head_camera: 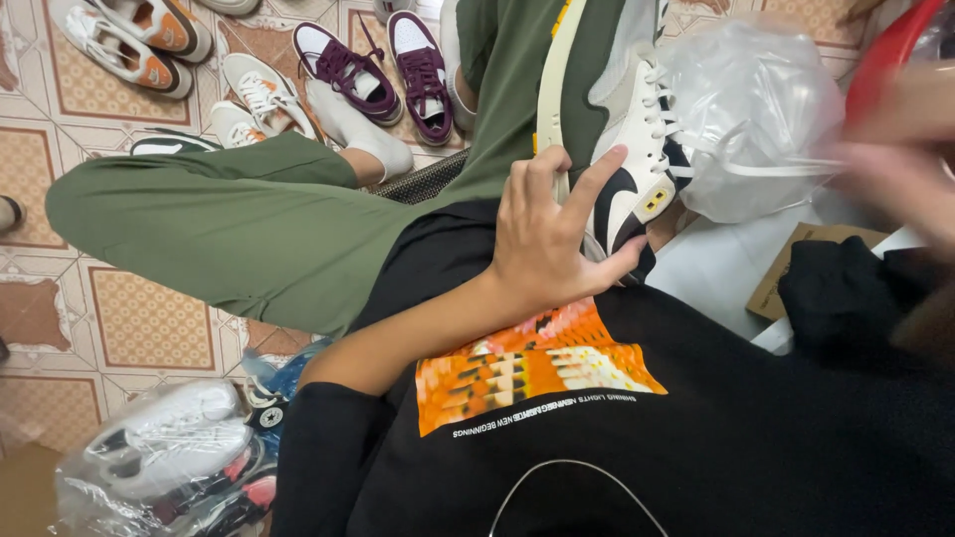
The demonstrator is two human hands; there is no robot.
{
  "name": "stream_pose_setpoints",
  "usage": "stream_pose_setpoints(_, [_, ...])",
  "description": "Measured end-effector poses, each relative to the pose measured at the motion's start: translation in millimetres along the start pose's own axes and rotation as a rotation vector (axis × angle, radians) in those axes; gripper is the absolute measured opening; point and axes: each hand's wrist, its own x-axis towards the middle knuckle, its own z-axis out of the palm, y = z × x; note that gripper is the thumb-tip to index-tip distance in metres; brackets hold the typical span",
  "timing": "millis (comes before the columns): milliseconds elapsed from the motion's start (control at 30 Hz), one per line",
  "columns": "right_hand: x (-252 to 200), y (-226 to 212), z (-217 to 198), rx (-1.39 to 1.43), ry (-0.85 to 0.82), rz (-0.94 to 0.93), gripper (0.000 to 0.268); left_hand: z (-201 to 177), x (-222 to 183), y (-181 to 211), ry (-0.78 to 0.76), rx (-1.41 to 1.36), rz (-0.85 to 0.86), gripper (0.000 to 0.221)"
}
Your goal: The person is lacing a pair of black and white sneakers, carefully threading the white laces through each eyelet.
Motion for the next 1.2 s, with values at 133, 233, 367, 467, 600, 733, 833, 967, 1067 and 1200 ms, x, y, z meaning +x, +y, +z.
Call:
stream_pose_setpoints(133, [71,-58,44,-0.366,-0.148,0.05,0.021,-3,1,0,-0.002,0.005,0.013,0.084])
stream_pose_setpoints(233, [84,-45,56,-0.417,-0.147,-0.01,0.022,-3,2,-2,0.003,0.005,0.007,0.084])
stream_pose_setpoints(367, [87,-50,52,-0.431,-0.161,0.019,0.021,-1,1,-2,-0.007,0.006,-0.003,0.083])
stream_pose_setpoints(467, [90,-54,54,-0.421,-0.169,0.057,0.024,0,1,-2,0.0,0.005,0.003,0.083])
stream_pose_setpoints(600, [95,-66,64,-0.5,-0.12,0.06,0.026,1,2,-5,0.002,0.014,0.005,0.086])
stream_pose_setpoints(733, [99,-78,66,-0.416,-0.065,0.125,0.03,0,2,-8,0.016,-0.04,-0.022,0.085])
stream_pose_setpoints(833, [90,-59,80,-0.366,0.031,-0.009,0.025,-3,2,-9,0.014,-0.057,-0.049,0.085])
stream_pose_setpoints(967, [76,-66,87,-0.269,0.164,-0.078,0.035,-6,2,-13,0.01,-0.086,-0.06,0.085])
stream_pose_setpoints(1067, [70,-68,90,-0.129,0.239,-0.159,0.034,-9,1,-14,0.015,-0.107,-0.071,0.084])
stream_pose_setpoints(1200, [71,-58,96,-0.078,0.324,-0.135,0.011,-10,0,-15,0.007,-0.114,-0.086,0.085])
